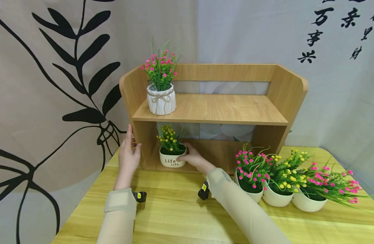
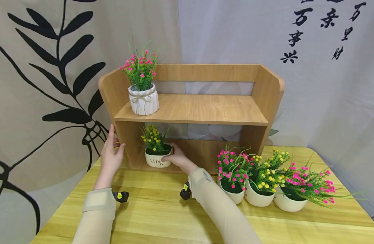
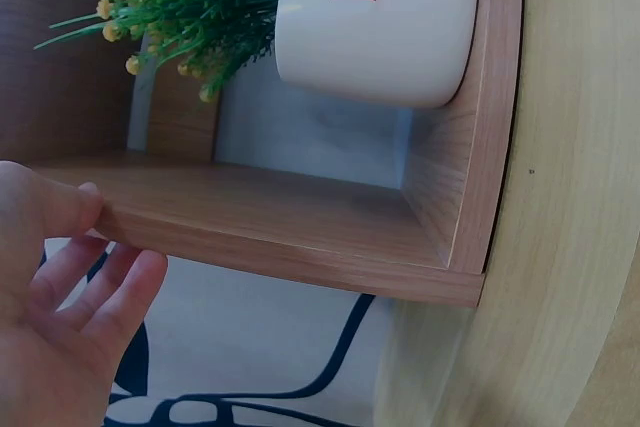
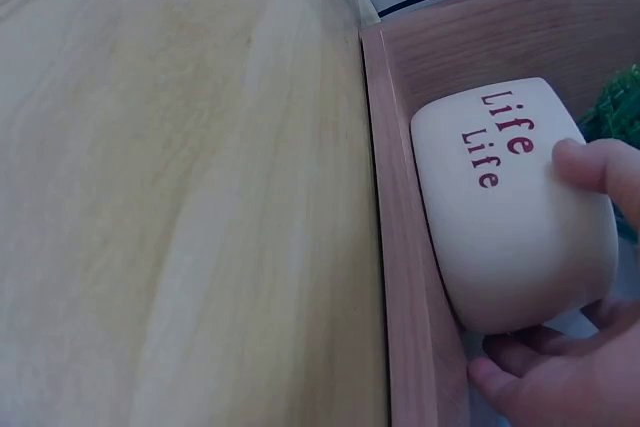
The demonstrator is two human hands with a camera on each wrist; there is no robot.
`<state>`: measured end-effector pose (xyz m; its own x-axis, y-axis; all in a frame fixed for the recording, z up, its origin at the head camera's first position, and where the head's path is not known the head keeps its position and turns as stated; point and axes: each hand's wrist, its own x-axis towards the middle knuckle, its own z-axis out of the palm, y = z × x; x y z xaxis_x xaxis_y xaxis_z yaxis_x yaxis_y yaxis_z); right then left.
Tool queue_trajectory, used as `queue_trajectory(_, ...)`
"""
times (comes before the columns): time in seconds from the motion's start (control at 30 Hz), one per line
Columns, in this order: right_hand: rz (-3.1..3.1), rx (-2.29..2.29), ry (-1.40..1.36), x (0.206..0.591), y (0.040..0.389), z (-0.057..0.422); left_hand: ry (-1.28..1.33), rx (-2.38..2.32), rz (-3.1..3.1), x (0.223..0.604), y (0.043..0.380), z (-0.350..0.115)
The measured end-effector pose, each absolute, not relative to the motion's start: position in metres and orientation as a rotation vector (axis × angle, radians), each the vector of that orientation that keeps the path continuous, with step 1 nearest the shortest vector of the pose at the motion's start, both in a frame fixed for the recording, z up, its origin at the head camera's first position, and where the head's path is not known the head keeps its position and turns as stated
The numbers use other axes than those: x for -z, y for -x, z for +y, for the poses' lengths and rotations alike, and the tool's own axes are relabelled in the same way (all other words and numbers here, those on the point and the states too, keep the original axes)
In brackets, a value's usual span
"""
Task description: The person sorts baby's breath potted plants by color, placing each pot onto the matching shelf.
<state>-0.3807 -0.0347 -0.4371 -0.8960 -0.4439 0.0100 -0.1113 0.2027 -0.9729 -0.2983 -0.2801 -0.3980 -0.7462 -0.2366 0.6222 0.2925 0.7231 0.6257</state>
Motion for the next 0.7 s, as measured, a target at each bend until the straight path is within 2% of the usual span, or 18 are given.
queue_trajectory(0.7, 2.126, 1.900, 0.488, 0.446, 0.375, -0.037, 0.059, 0.928, -2.213, 0.398, 0.299, -0.282)
